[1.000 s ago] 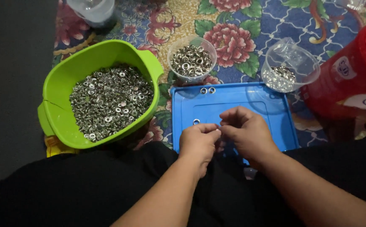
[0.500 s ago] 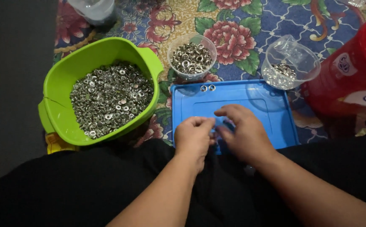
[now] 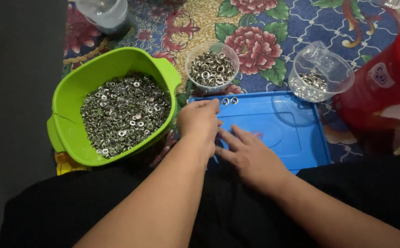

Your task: Sorting small metal rings from a large bowl into smaller containers and plastic bags

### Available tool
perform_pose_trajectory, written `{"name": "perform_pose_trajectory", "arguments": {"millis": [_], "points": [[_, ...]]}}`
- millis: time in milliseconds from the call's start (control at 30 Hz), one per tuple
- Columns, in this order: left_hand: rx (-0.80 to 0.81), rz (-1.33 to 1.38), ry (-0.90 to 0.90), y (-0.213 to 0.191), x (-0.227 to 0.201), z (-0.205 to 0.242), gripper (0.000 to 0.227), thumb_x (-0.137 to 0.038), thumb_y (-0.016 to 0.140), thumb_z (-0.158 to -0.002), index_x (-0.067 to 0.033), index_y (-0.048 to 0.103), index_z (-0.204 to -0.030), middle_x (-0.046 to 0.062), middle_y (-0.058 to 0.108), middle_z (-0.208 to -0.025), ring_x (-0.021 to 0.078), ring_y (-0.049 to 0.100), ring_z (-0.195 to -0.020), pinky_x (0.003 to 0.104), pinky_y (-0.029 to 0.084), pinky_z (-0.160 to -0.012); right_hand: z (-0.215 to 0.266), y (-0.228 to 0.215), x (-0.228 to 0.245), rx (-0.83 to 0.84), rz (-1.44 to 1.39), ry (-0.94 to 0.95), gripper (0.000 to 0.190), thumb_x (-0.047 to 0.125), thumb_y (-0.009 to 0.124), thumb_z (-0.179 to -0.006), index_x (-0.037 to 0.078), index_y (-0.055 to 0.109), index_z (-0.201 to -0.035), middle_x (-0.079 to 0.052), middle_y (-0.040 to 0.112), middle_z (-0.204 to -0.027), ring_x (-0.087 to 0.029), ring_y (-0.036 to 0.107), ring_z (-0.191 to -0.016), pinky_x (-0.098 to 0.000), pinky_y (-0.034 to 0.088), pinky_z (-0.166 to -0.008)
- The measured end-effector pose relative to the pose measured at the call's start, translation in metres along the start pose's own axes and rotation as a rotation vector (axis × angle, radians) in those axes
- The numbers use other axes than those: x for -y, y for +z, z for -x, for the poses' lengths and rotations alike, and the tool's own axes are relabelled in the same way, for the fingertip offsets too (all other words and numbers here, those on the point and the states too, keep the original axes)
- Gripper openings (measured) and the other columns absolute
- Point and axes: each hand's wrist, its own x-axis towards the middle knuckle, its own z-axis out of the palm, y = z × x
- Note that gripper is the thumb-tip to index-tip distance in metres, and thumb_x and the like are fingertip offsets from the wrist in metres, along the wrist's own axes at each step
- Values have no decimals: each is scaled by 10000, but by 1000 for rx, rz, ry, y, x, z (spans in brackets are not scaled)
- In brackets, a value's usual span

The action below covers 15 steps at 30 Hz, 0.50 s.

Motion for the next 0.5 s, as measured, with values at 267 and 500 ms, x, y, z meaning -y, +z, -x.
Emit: {"name": "perform_pose_trajectory", "arguments": {"millis": [267, 500], "points": [[-59, 58, 89, 7, -37, 35, 135, -200, 725, -860, -70, 728, -896, 112, 687, -738, 203, 637, -503, 284, 516, -409, 1, -15, -21, -124, -118, -173, 324, 25, 438, -837, 60, 709, -1011, -105, 725, -1057, -343, 646, -1169, -488, 474, -1006], [109, 256, 85, 6, -85, 23, 223, -228, 573, -949, -91, 539, -1121, 111, 631, -990, 282, 687, -641, 325, 574, -514, 5, 7, -22, -182, -62, 30, 267, 21, 481, -845, 199, 669, -911, 16, 641, -1019, -229, 607, -895, -373, 486, -748]]}}
